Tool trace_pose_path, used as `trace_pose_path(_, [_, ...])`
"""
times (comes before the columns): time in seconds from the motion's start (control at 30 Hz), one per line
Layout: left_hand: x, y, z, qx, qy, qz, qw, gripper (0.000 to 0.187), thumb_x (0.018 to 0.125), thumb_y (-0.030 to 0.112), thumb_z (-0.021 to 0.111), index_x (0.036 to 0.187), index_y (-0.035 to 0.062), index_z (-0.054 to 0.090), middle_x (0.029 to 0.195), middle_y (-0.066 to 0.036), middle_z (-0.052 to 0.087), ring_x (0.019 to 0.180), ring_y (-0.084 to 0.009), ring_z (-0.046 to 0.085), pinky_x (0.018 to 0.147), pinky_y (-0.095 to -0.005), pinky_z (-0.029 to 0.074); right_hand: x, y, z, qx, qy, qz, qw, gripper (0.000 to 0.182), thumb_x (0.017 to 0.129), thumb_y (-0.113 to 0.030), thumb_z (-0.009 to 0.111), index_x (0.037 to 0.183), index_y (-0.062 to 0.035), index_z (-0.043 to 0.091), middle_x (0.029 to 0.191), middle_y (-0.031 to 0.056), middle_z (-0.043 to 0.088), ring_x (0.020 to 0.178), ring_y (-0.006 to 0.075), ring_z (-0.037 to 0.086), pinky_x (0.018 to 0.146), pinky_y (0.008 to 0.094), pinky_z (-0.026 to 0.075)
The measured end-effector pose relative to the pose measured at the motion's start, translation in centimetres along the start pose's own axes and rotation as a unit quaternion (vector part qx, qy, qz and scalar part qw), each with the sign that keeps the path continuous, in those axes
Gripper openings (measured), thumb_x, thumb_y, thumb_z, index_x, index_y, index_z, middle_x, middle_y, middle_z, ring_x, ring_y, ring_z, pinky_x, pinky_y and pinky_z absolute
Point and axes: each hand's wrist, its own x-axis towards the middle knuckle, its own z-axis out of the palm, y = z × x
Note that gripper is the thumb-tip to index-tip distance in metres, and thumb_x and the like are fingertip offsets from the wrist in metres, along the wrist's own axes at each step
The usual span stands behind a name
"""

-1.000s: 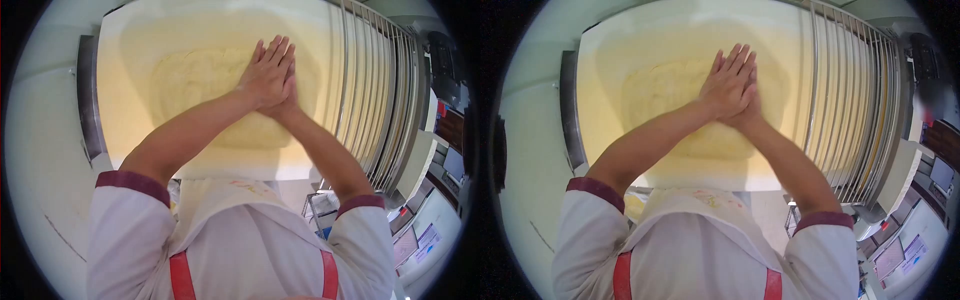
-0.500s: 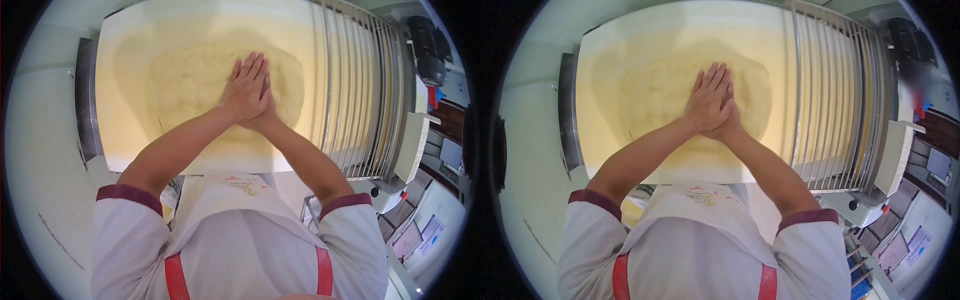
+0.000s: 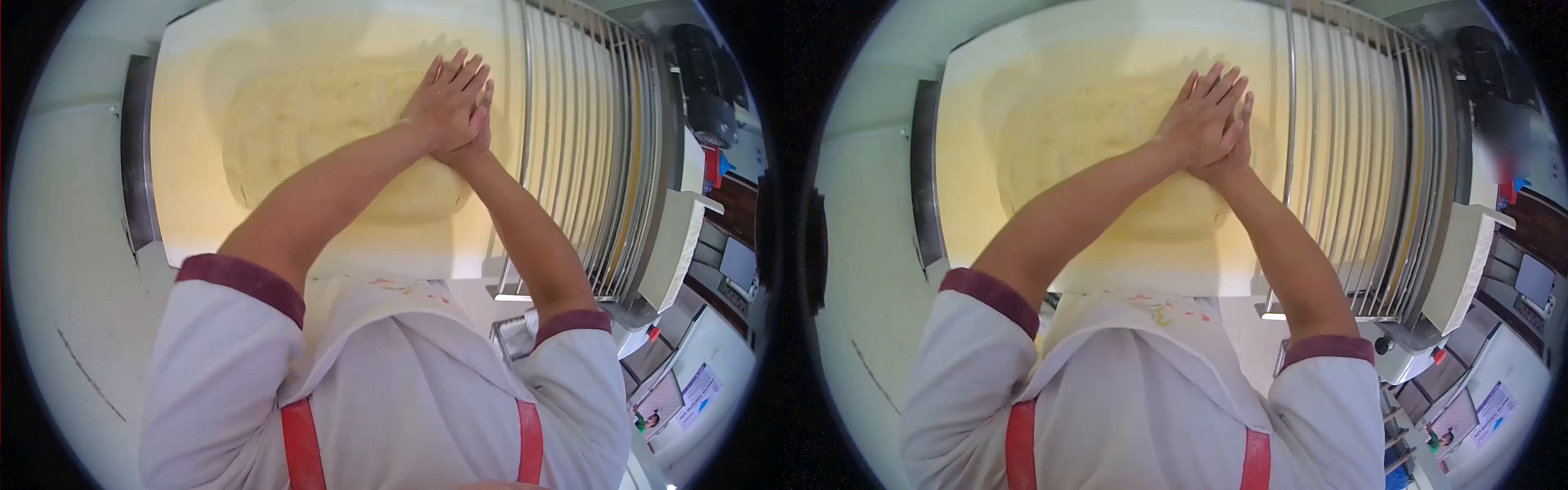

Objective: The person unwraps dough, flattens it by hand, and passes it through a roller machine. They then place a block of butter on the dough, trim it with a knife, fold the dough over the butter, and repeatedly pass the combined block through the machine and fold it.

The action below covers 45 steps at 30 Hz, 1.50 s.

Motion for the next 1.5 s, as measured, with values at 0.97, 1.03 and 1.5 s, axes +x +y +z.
trace_pose_path(0.97, [-19.1,-10.2,-7.9,0.146,-0.026,-0.089,0.985,0.061,0.101,0.037,0.031,0.151,0.0049,0.017,0.159,-0.012,0.014,0.147,-0.0263,0.011,0.119,-0.0468,0.009,-8.9,-17.0,-0.2,0.118,0.016,-0.067,0.991,0.074,0.095,-0.044,0.047,0.15,-0.002,0.022,0.157,0.0145,0.019,0.146,0.0283,0.017,0.115,0.0577,0.011])
trace_pose_path(1.03, [-19.1,-10.2,-7.1,0.152,-0.02,-0.097,0.983,0.062,0.101,0.037,0.031,0.151,0.0046,0.016,0.159,-0.013,0.014,0.148,-0.0262,0.01,0.119,-0.047,0.007,-8.2,-18.2,-0.2,0.096,-0.005,-0.049,0.994,0.075,0.095,-0.046,0.045,0.15,-0.0015,0.021,0.157,0.0144,0.019,0.146,0.0292,0.017,0.115,0.0583,0.01])
trace_pose_path(1.5, [-29.6,-13.1,-13.1,-0.111,0.112,-0.391,0.907,0.031,0.086,0.029,0.069,0.075,0.0033,0.057,0.06,-0.008,0.058,0.053,-0.0256,0.054,0.057,-0.0385,0.047,-9.4,-19.2,0.7,0.255,0.189,-0.061,0.946,0.03,0.081,-0.022,0.07,0.107,-0.0104,0.06,0.093,0.0069,0.06,0.088,0.0241,0.054,0.078,0.0418,0.036])
